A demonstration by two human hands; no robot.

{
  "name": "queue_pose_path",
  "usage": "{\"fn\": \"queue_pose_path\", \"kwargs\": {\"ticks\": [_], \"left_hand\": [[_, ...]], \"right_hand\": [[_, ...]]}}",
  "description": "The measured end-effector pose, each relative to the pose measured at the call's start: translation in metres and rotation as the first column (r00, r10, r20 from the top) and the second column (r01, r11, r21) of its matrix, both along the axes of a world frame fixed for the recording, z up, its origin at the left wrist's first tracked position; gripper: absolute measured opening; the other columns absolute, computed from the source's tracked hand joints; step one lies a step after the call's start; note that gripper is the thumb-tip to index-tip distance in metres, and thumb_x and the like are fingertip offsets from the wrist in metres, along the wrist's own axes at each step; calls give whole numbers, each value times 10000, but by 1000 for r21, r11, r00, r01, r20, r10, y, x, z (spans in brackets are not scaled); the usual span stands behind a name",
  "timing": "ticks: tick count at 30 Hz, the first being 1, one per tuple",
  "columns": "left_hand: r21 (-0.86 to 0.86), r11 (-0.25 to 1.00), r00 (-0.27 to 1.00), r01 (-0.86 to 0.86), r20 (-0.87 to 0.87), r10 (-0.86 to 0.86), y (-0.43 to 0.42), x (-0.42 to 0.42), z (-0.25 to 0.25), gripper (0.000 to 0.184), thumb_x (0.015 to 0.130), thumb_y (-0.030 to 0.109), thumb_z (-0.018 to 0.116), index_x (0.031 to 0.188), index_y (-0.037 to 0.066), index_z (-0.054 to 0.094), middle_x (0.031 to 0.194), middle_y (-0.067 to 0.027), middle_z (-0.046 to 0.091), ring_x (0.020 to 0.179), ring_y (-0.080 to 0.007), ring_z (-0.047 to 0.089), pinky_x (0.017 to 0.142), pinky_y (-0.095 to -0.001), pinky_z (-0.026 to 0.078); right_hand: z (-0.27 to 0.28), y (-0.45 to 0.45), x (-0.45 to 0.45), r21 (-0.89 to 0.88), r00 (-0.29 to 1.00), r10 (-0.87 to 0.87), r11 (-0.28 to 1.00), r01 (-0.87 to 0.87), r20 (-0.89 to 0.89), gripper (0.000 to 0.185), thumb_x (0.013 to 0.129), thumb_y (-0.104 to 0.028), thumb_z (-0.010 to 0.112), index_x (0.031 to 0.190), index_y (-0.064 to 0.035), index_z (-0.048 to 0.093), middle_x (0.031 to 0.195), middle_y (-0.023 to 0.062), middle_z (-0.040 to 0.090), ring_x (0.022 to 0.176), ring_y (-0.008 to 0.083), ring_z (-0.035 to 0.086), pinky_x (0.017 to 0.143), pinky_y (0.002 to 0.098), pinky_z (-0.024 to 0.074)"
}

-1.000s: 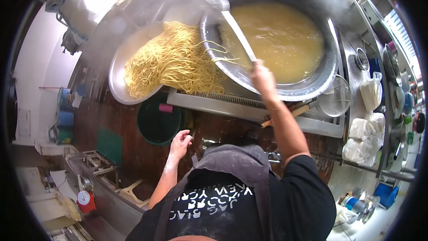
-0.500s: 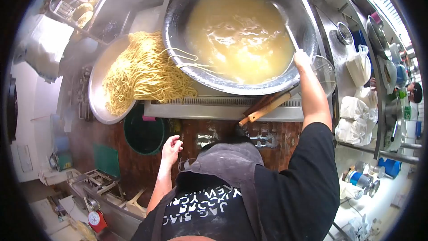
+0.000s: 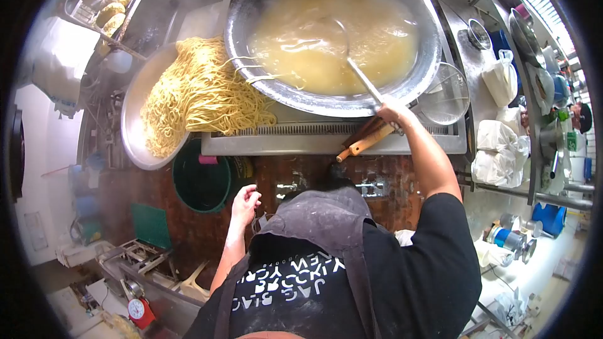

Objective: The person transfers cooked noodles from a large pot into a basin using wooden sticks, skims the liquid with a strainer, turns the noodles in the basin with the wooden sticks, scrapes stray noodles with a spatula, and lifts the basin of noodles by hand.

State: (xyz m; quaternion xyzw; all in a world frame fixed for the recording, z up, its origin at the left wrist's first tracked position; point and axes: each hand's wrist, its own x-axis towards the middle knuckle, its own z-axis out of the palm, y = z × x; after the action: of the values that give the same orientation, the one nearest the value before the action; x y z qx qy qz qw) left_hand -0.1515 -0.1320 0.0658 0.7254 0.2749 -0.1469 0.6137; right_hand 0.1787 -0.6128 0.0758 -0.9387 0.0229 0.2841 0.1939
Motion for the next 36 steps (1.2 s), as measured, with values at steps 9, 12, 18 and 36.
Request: {"fn": "queue_pose_path", "kwargs": {"ticks": [9, 12, 18, 36], "left_hand": [[31, 999, 998, 34, 60, -36, 26, -2, 7, 344, 937, 130, 632, 1254, 12, 566, 937, -57, 678, 727, -96, 622, 674, -247, 521], [24, 1000, 998, 20, 61, -21, 34, -6, 7, 361, 923, 154, 649, 1245, 3, 585, 928, -48, 655, 755, -110, 622, 706, -260, 530], [16, 1000, 996, -16, 91, 14, 38, -22, 14, 343, 937, 129, 636, 1252, 14, 568, 934, -51, 677, 732, -100, 626, 676, -247, 524], [4, 998, 989, -65, 135, 64, 40, -38, 25, 333, 948, 152, 637, 1245, 14, 577, 932, -54, 669, 759, -108, 628, 712, -262, 540]], "right_hand": [[31, 74, -118, 554, 965, -110, 801, 228, -239, 110, 803, -112, 580, 758, -16, 549, 573, 27, 531, 460, 131, 508, 412, 314, 431], [62, 105, -149, 619, 919, -181, 691, 372, -350, 109, 822, -99, 576, 747, -71, 502, 589, 1, 499, 432, 101, 458, 379, 281, 405], [99, 164, -173, 707, 919, -189, 591, 389, -347, 98, 859, -106, 587, 806, -68, 514, 583, -4, 479, 446, 103, 455, 396, 280, 408], [145, 242, -137, 200, 810, 220, 903, -380, 544, 241, 908, -103, 539, 1129, -6, 535, 880, 211, 687, 792, 407, 678, 691, 494, 539]]}}
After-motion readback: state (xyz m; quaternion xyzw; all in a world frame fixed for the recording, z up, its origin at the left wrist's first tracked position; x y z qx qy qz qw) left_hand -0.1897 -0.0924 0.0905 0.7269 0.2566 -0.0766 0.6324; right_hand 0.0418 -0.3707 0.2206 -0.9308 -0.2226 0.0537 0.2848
